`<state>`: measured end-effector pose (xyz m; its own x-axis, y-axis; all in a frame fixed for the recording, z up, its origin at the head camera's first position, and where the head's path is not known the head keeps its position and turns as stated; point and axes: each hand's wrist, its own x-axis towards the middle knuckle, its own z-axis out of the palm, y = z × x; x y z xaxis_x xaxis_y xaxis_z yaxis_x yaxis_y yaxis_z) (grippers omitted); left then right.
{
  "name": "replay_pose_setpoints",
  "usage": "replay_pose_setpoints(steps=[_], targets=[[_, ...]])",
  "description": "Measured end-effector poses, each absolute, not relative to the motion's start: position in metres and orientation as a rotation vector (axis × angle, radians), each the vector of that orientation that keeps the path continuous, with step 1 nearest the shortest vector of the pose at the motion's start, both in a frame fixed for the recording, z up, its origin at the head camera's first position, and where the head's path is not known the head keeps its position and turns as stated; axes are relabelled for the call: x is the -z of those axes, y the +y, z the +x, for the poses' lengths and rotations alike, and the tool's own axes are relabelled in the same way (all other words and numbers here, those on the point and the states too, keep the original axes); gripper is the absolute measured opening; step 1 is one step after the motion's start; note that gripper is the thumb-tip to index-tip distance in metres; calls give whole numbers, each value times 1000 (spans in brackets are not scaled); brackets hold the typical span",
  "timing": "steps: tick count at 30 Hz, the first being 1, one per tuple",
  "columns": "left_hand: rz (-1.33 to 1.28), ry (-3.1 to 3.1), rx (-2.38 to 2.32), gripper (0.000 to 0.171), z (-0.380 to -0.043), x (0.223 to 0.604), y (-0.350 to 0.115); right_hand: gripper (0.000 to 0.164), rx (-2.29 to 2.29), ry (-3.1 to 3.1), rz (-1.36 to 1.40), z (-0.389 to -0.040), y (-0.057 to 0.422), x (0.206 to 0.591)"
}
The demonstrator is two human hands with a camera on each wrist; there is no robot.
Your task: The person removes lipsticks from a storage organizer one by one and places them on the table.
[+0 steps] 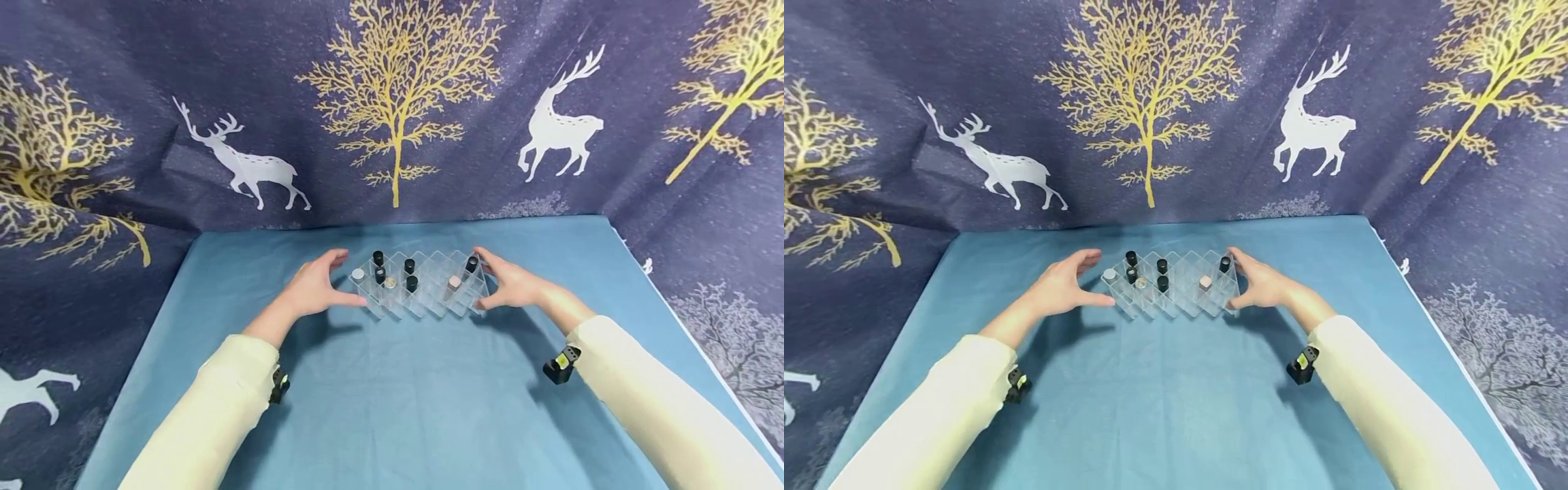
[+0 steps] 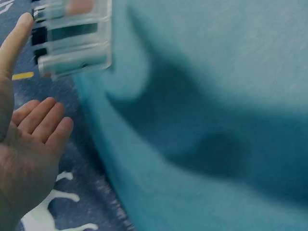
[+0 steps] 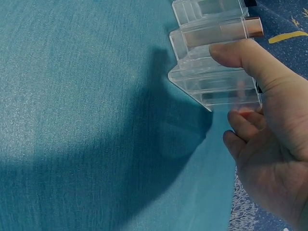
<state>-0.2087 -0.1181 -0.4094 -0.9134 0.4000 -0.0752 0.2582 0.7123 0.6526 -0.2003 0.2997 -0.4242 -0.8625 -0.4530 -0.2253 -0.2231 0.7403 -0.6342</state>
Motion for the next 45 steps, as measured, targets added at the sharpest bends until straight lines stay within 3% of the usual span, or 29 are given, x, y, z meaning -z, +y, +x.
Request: replay_pose_setpoints(steps=[15,45], targets=[[727,2718,-800,82,-223,357,-123,120,902,2585,-557,-201,300,427],[883,2865,-650,31,-225,388,-108,117,939,2574,-527,-199,300,430]])
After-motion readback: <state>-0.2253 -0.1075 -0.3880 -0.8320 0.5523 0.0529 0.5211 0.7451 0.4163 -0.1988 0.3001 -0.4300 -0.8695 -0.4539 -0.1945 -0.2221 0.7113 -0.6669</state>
